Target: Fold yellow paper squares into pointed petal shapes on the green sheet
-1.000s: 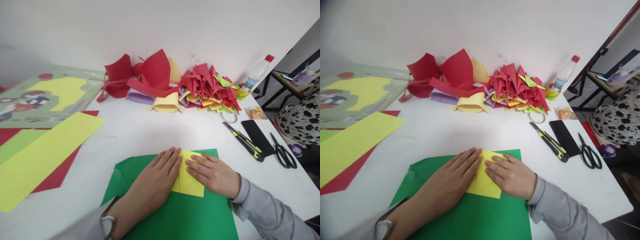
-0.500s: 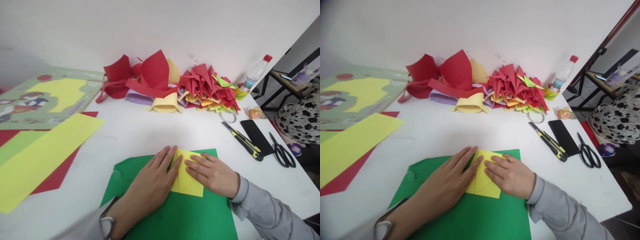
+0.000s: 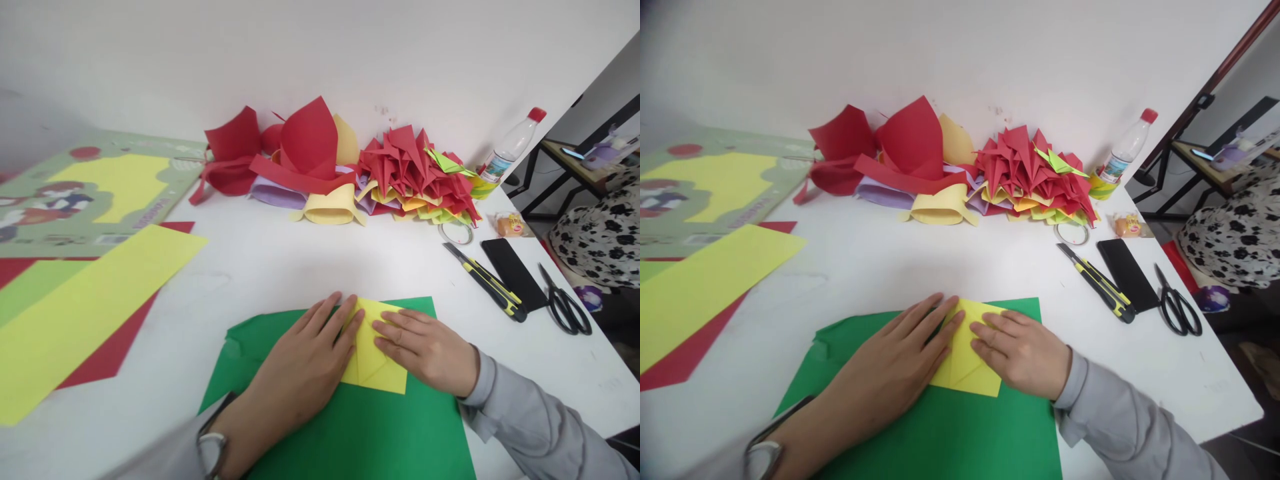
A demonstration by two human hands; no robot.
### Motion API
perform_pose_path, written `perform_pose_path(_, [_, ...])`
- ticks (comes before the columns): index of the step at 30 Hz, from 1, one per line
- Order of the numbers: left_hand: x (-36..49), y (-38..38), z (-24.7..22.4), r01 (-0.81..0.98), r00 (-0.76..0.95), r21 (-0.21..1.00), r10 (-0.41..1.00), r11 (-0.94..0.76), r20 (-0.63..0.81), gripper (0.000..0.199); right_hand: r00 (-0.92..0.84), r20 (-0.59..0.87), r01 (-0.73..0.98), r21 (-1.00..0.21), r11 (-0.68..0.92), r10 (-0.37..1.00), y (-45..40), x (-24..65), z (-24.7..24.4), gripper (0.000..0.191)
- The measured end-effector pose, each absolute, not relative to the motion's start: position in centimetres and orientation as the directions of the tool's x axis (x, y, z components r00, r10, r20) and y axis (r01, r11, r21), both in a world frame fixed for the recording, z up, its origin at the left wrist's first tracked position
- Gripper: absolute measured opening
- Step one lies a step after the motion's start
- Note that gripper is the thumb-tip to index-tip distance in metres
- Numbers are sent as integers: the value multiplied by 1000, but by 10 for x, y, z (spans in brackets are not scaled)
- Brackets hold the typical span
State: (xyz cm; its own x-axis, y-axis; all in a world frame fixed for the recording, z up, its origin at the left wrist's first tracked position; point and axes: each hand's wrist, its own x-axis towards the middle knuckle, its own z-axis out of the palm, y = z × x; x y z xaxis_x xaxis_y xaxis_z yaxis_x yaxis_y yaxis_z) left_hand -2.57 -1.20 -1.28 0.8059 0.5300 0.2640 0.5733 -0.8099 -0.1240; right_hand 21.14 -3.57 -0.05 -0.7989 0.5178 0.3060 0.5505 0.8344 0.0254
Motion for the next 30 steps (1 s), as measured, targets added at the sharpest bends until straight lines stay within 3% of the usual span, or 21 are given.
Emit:
perform_pose_path(8, [-25, -13, -16, 598, 780, -72, 559, -798, 282, 38, -803, 367, 517, 38, 855, 469, -37, 212, -3, 24])
perform_pose_path(12, [-25, -13, -14, 597, 784, -102, 552, -796, 285, 38, -817, 360, 501, 56, 864, 451, -37, 211, 0, 23])
perform_pose_path(20, [-23, -13, -8, 593, 791, -128, 545, -795, 277, 39, -772, 483, 504, 69, 861, 413, -40, 207, 3, 21])
perform_pose_path(30, [-24, -14, -12, 593, 793, -133, 548, -794, 268, 41, -773, 472, 500, 45, 865, 423, -38, 207, 3, 20])
